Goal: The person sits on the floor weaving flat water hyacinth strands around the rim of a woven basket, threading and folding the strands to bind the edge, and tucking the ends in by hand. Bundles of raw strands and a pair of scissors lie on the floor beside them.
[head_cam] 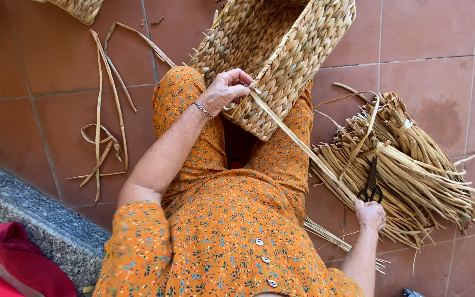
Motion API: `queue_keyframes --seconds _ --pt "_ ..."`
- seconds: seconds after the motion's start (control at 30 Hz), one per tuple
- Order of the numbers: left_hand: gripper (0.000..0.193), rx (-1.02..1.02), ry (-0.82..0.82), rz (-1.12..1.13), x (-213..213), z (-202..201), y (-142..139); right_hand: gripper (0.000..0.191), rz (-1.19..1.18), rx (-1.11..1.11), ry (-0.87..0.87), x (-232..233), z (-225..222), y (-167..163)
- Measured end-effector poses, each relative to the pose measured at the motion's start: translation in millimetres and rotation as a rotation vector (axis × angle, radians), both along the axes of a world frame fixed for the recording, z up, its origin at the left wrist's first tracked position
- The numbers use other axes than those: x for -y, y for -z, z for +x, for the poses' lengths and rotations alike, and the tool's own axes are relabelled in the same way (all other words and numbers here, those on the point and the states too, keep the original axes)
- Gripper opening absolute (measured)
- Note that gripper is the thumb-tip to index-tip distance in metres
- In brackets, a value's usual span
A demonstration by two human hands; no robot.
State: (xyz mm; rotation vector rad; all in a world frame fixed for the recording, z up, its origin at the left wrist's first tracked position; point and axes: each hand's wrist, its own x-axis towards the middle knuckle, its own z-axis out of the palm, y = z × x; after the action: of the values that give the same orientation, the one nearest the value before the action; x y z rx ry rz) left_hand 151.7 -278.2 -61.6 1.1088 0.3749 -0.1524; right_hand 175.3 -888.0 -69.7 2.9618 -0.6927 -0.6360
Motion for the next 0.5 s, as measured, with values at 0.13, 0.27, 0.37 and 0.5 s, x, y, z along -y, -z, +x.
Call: queue_keyframes --seconds 0.13,0.27,0.37,0.5 --pt "0.012 -0.003 -0.04 0.118 5.6 2.4 4.0 0.035 -0.029 -0.031 0.027 -10.2 -0.1 10.5" --pt "0.024 0.021 -0.155 0.547 17.8 11.1 5.2 0.042 -0.16 -0.115 -0.231 -43.3 22.6 19.5" --pt "0.031 0.017 -0.216 0.82 26.7 17.2 1.5 0.039 0.208 0.274 -0.551 -101.7 35.5 16.3" --pt "0.037 0.009 -0.228 1.011 33.1 16.6 -5.6 0.019 0.8 0.518 -0.81 -238.5 32.5 4.5"
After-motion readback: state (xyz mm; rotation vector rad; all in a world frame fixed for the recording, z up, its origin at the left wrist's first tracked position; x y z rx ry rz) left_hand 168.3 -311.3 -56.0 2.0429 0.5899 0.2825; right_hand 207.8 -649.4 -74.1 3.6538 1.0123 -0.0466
